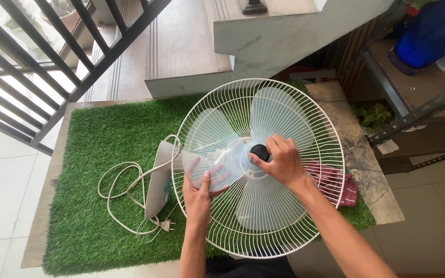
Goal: The person disassembles a white table fan by removing the front grille, unscrewing the central nut, and detaching the fan blades. They then remove the rear grille and use a screwdriver to loosen a screw on the motor housing.
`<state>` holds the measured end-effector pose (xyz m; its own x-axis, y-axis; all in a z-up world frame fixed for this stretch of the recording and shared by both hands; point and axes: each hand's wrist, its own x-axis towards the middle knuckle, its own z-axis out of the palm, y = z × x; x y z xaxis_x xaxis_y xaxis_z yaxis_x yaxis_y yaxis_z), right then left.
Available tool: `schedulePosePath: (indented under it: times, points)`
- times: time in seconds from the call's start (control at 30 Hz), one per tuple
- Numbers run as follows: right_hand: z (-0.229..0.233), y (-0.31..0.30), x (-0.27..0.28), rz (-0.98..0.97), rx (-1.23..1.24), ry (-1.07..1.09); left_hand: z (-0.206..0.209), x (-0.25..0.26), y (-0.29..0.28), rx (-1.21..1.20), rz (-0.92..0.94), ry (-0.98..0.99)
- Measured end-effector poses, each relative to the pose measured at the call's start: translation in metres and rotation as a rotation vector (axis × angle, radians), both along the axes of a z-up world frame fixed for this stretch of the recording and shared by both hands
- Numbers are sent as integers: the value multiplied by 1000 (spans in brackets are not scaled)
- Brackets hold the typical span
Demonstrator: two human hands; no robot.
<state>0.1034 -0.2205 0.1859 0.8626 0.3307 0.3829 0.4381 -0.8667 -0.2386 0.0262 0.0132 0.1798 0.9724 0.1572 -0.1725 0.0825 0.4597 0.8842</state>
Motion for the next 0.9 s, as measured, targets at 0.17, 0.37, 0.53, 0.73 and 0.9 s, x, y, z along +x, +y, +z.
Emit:
schedulePosePath:
  times: [0.17, 0.37, 0.53, 0.73, 0.9]
  points:
    - [16, -3, -14, -23, 269, 206, -4, -3, 3, 24, 1, -2]
    - [3, -17, -25, 262, 402, 119, -8, -4, 4, 10, -13, -20]
    - [-15, -13, -20, 22, 478, 260, -8, -5, 5, 13, -20, -15]
    - [-11, -24, -23, 200, 516, 272, -7, -4, 8, 37, -21, -24]
    - [-16, -28, -28, 150, 591, 379, -6, -6, 6, 48, -29, -2]
